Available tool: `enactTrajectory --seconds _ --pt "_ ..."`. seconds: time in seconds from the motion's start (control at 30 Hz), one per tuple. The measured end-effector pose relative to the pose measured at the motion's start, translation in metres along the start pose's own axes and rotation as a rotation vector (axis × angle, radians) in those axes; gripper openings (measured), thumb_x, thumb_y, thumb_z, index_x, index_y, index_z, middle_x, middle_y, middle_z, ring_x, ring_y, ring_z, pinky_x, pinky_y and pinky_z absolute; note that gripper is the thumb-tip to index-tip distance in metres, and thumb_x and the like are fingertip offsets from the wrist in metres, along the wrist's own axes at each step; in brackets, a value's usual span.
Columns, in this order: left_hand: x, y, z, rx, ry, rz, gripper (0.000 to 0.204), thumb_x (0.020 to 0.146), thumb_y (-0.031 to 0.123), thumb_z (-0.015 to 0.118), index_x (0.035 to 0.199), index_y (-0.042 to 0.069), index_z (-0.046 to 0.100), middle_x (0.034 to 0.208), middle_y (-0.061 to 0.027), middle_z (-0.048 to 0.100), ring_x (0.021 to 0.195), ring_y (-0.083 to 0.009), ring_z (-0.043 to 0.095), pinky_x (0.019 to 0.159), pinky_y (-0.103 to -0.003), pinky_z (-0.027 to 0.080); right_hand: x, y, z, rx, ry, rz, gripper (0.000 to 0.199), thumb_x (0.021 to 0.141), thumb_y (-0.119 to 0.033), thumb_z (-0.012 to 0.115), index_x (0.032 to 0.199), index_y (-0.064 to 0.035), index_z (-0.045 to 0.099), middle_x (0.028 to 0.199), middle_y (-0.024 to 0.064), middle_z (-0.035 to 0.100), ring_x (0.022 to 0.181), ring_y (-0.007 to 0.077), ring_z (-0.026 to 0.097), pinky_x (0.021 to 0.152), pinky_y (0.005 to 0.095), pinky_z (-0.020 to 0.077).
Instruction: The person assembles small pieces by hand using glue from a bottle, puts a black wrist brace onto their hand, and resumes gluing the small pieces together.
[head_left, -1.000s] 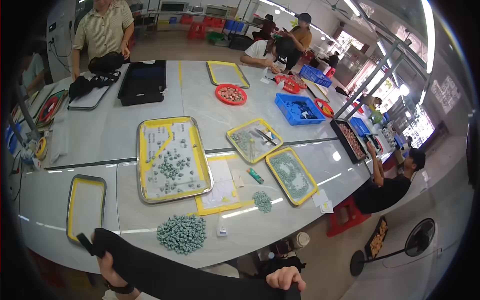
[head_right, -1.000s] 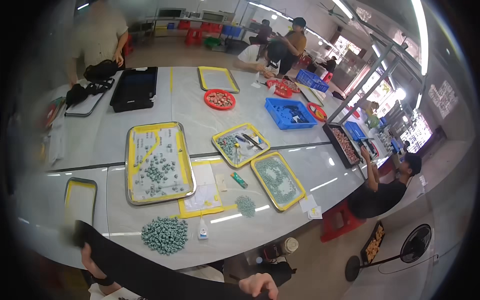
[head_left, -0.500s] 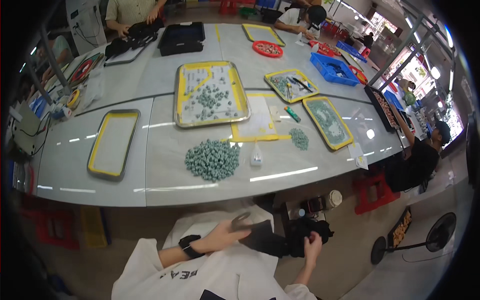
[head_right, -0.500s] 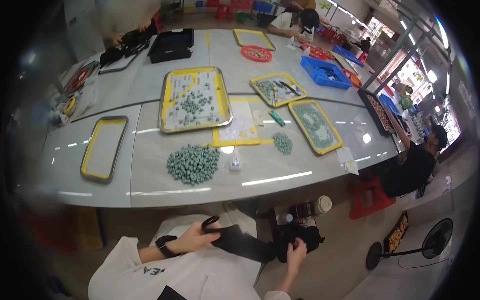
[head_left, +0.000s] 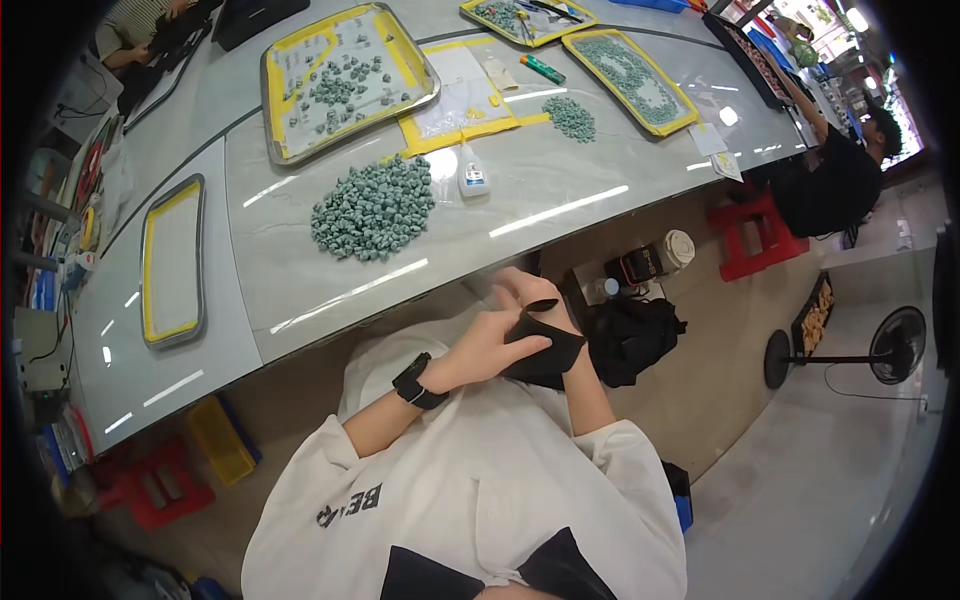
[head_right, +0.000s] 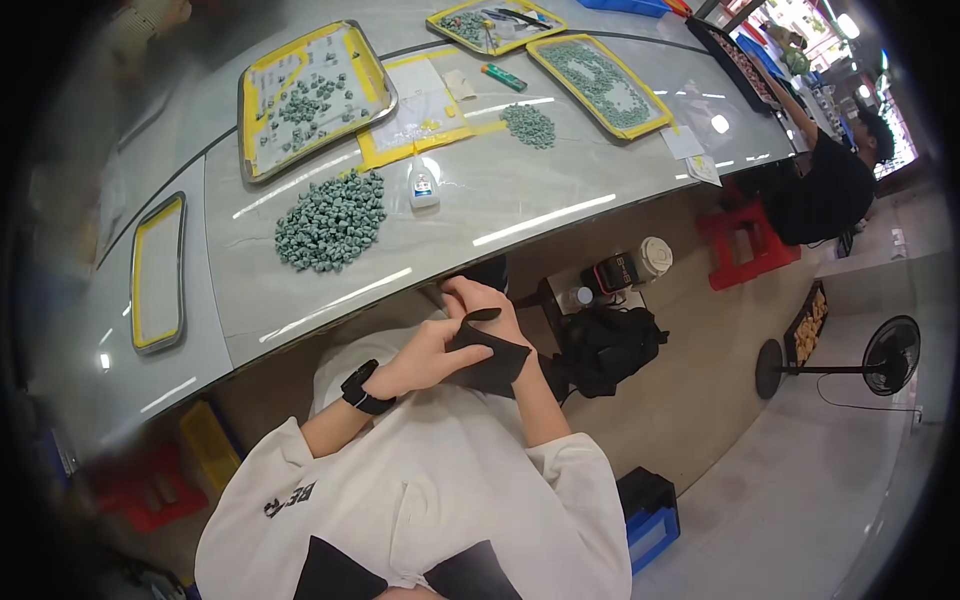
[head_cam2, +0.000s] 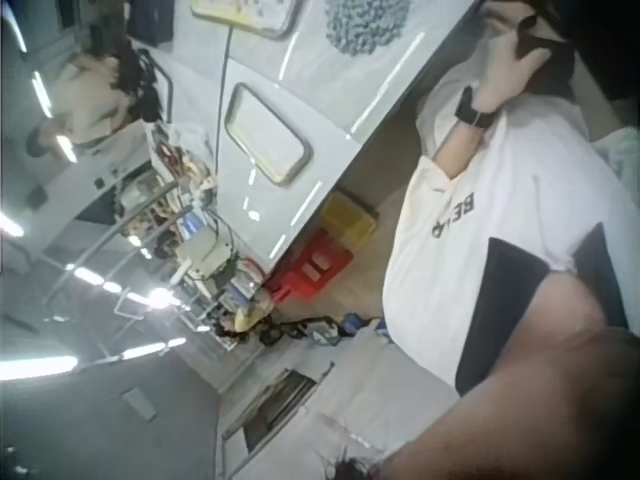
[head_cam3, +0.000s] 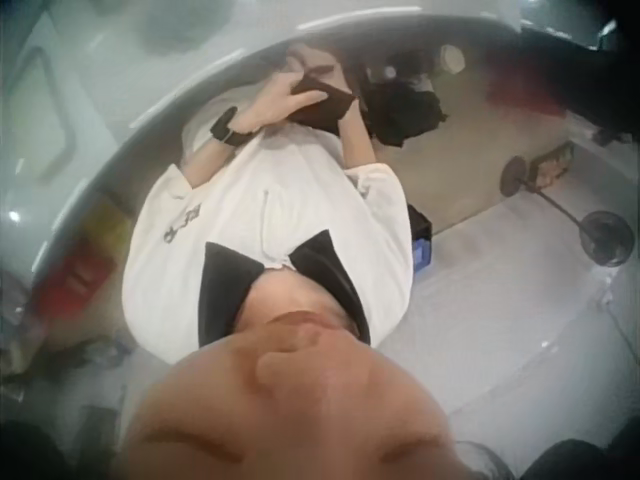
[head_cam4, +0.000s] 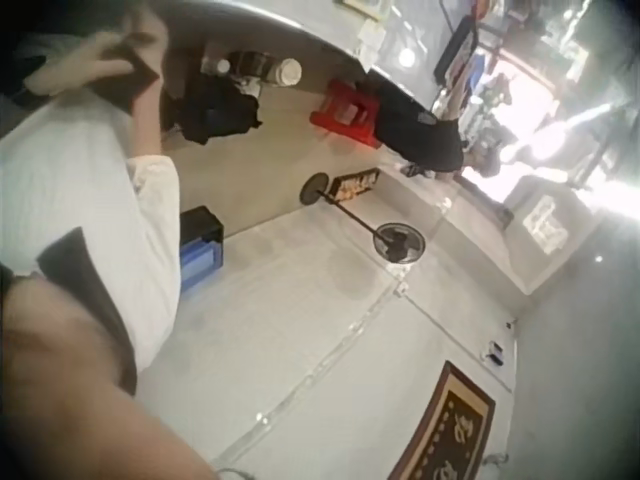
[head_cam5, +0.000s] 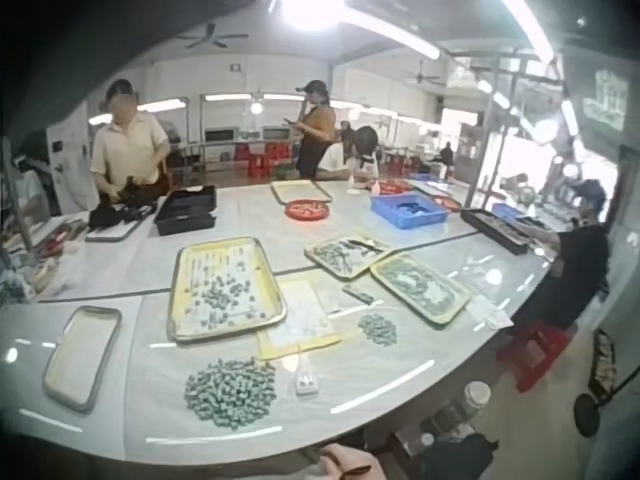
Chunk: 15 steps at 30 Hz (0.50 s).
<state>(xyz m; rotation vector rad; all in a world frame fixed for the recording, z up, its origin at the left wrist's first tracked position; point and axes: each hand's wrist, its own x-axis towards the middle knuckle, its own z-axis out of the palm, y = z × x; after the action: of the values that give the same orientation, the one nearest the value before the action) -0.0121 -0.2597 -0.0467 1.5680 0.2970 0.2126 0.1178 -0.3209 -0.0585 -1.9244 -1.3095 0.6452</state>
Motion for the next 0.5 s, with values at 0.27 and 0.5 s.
enactTrajectory --seconds 0.27,0.5 --pt "0.020 0.004 -0.002 0.531 0.242 0.136 0.063 0.070 0.017 0.076 0.125 0.009 0.046 0.098 -0.0118 0.058 0.087 -0.0265 0.055 0.077 -0.035 0.045 -0.002 0.015 0.018 0.046 -0.027 -0.325 0.021 0.079 -0.014 0.060 0.097 -0.0036 0.057 0.091 0.0149 0.059 0.084 0.0282 0.059 0.066 0.0358 0.0467" --pt "0.047 -0.014 -0.003 0.758 -0.018 0.389 0.038 0.074 0.010 0.062 0.112 0.009 0.056 0.120 -0.0123 0.050 0.118 -0.0326 0.042 0.102 -0.056 0.027 0.049 0.031 0.004 0.255 0.071 -0.100 0.023 0.078 -0.014 0.061 0.098 -0.0029 0.057 0.091 0.0144 0.060 0.084 0.0255 0.059 0.066 0.0344 0.0467"
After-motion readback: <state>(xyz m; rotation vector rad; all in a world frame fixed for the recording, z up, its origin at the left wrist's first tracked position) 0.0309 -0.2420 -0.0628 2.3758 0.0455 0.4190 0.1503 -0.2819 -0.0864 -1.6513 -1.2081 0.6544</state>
